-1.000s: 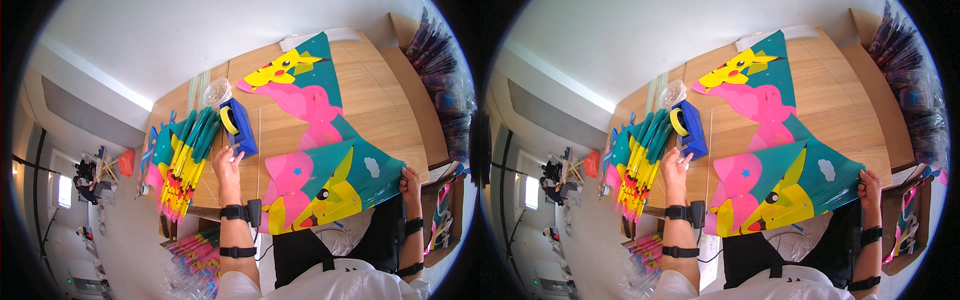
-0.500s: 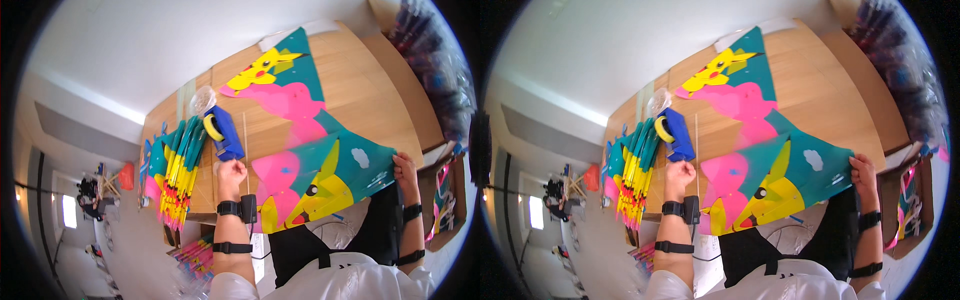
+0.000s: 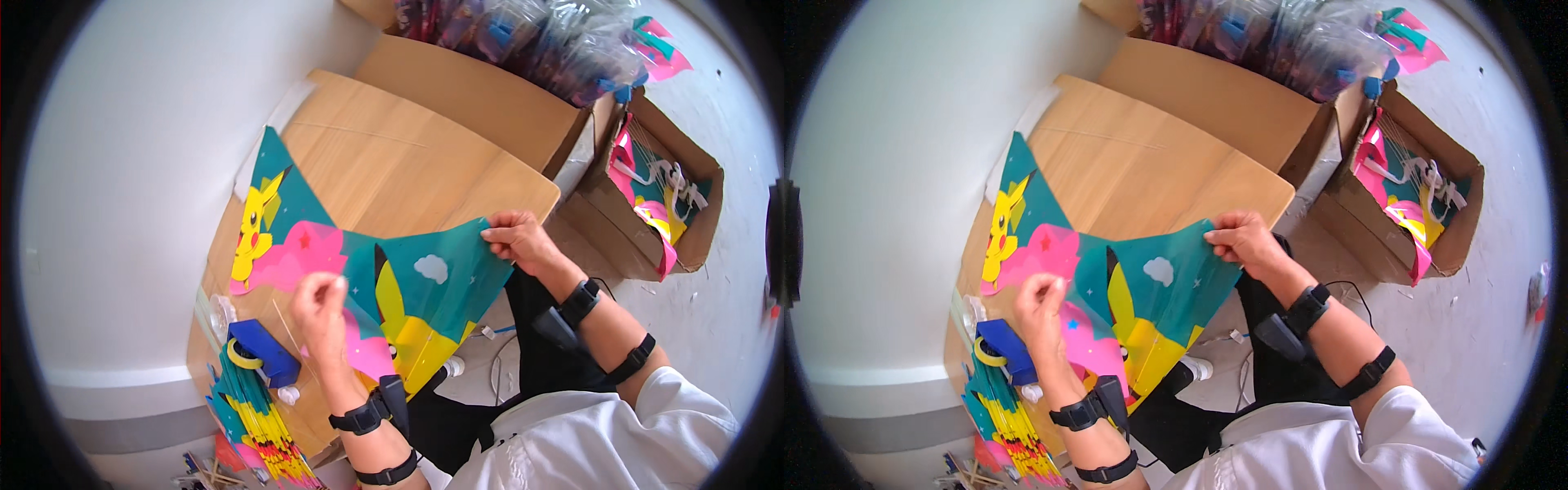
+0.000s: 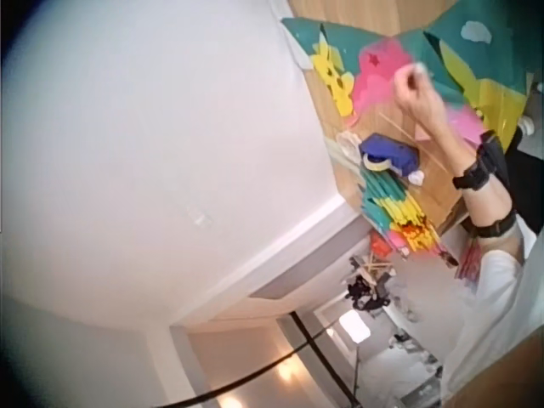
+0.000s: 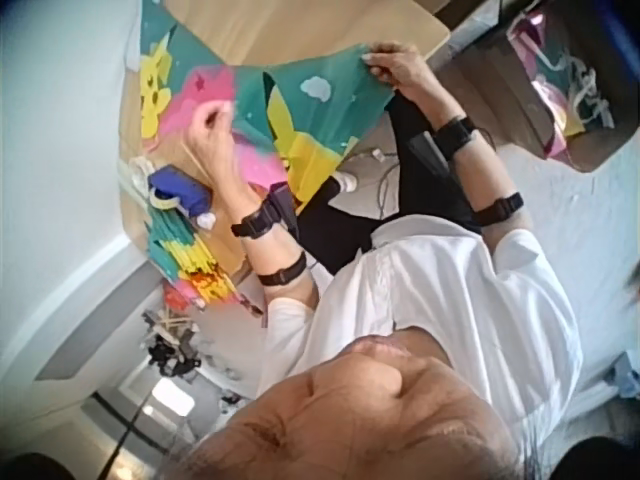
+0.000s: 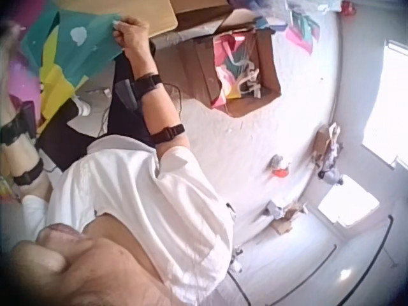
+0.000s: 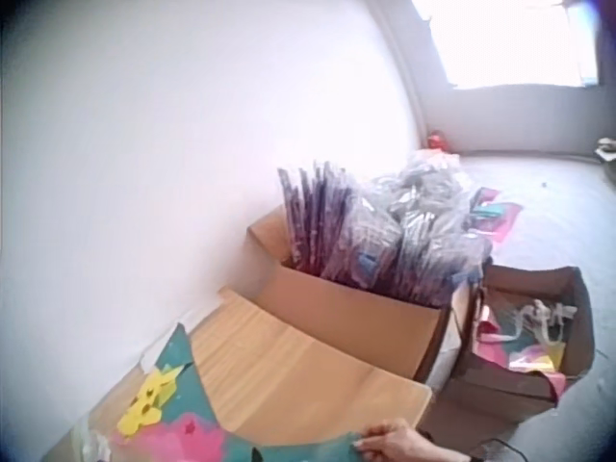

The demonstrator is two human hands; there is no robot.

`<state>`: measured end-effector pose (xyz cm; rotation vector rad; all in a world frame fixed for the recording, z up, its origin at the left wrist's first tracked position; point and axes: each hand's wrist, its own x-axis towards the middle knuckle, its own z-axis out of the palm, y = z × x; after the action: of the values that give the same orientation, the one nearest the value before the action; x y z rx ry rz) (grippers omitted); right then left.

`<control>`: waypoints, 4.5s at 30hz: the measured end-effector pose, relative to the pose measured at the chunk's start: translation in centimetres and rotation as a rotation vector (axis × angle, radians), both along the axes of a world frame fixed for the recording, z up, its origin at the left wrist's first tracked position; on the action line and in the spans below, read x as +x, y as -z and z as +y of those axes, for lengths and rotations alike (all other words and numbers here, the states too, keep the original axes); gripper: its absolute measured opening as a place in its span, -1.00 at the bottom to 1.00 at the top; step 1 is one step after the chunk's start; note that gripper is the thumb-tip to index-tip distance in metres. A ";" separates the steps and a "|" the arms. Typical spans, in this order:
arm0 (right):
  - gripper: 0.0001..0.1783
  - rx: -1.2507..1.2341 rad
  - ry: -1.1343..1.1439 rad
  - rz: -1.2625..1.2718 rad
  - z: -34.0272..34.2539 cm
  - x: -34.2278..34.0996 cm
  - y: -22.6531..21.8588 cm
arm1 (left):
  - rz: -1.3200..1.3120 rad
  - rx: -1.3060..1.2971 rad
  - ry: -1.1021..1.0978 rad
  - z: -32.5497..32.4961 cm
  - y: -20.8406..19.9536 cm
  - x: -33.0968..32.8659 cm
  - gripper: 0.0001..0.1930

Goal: The recorder is assembling cartoon-themed kites by attaching strings and securing the plastic film.

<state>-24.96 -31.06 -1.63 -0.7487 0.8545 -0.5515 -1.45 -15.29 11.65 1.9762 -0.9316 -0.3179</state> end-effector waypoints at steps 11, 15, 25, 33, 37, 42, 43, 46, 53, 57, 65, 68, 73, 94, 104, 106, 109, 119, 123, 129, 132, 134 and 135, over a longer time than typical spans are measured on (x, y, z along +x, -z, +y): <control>-0.87 0.027 -0.038 -0.249 0.7 -0.6 0.1 | 0.445 0.149 0.461 -11.6 5.7 -7.7 -0.95; -0.88 0.036 -0.034 -0.271 0.5 -0.8 0.3 | 0.498 0.180 0.453 -12.4 6.6 -8.2 -0.97; -0.88 -0.001 -0.059 -0.269 0.4 -0.9 0.4 | 0.439 0.211 0.435 -12.8 8.3 -8.2 -0.94; -0.90 0.046 -0.014 -0.249 0.5 -0.8 -0.6 | 0.393 0.228 0.465 -12.8 8.5 -8.4 -0.95; -0.87 0.029 0.011 -0.239 0.7 -0.5 -0.1 | 0.338 0.198 0.451 -12.8 8.4 -8.3 -0.94; -0.89 0.044 0.007 -0.275 0.7 -0.9 0.1 | 0.401 0.196 0.437 -13.0 7.0 -8.0 -0.94; -0.89 0.043 0.011 -0.262 0.7 -0.9 0.0 | 0.466 0.157 0.440 -12.9 6.6 -8.1 -0.94; -0.88 0.039 0.015 -0.234 0.8 -0.9 -0.4 | 0.578 0.089 0.471 -12.6 5.7 -8.6 -0.96; -0.88 0.018 -0.005 -0.245 0.8 -0.9 -0.5 | 0.480 0.151 0.527 -12.6 7.1 -8.7 -0.96; -0.88 0.033 0.009 -0.279 0.8 -0.9 0.0 | 0.476 0.162 0.512 -12.8 7.6 -8.9 -0.96; -0.85 0.056 0.012 -0.256 0.7 -1.0 -0.7 | 0.399 0.194 0.516 -12.8 7.7 -8.8 -0.95; -0.81 0.002 0.021 -0.205 0.9 -0.8 -0.6 | 0.363 0.212 0.542 -12.8 7.8 -8.7 -0.93; -0.82 -0.006 0.028 -0.177 0.9 -0.8 -0.4 | 0.437 0.235 0.548 -13.3 6.4 -9.1 -0.87; -0.87 -0.010 0.017 -0.245 0.9 -1.1 -0.6 | 0.557 0.221 0.490 -12.7 6.0 -9.8 -0.97; -0.84 -0.006 0.026 -0.269 1.0 -1.1 -0.2 | 0.541 0.207 0.455 -12.6 6.4 -10.1 -0.96; -0.84 0.000 0.027 -0.275 1.0 -1.1 -0.2 | 0.543 0.201 0.455 -12.6 6.6 -10.1 -0.96; -0.84 0.015 0.032 -0.290 1.0 -1.1 -0.3 | 0.538 0.203 0.451 -12.5 6.8 -10.1 -0.96; -0.83 -0.019 0.071 -0.228 1.2 -0.9 -0.7 | 0.519 0.220 0.459 -12.5 6.8 -10.0 -0.96; -0.82 -0.036 0.070 -0.203 1.3 -0.9 -0.7 | 0.457 0.273 0.487 -12.4 7.1 -9.5 -0.94; -0.82 -0.049 0.033 -0.183 1.1 -1.0 -0.8 | 0.065 0.104 0.540 -13.0 7.1 -8.0 -0.81; -0.82 -0.032 0.047 -0.243 1.2 -1.2 -0.2 | 0.361 0.395 0.760 -13.1 5.9 -7.1 -0.79; -0.83 -0.040 0.040 -0.240 1.2 -1.2 -0.3 | 0.374 0.473 0.819 -13.2 5.9 -6.6 -0.82; -0.83 -0.043 0.036 -0.238 1.3 -1.1 -0.3 | 0.374 0.489 0.857 -13.3 6.0 -6.4 -0.83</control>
<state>-26.10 -29.78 -1.33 -0.6917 0.6381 -0.6786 -7.82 -28.55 5.69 1.7126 -1.5016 -1.4565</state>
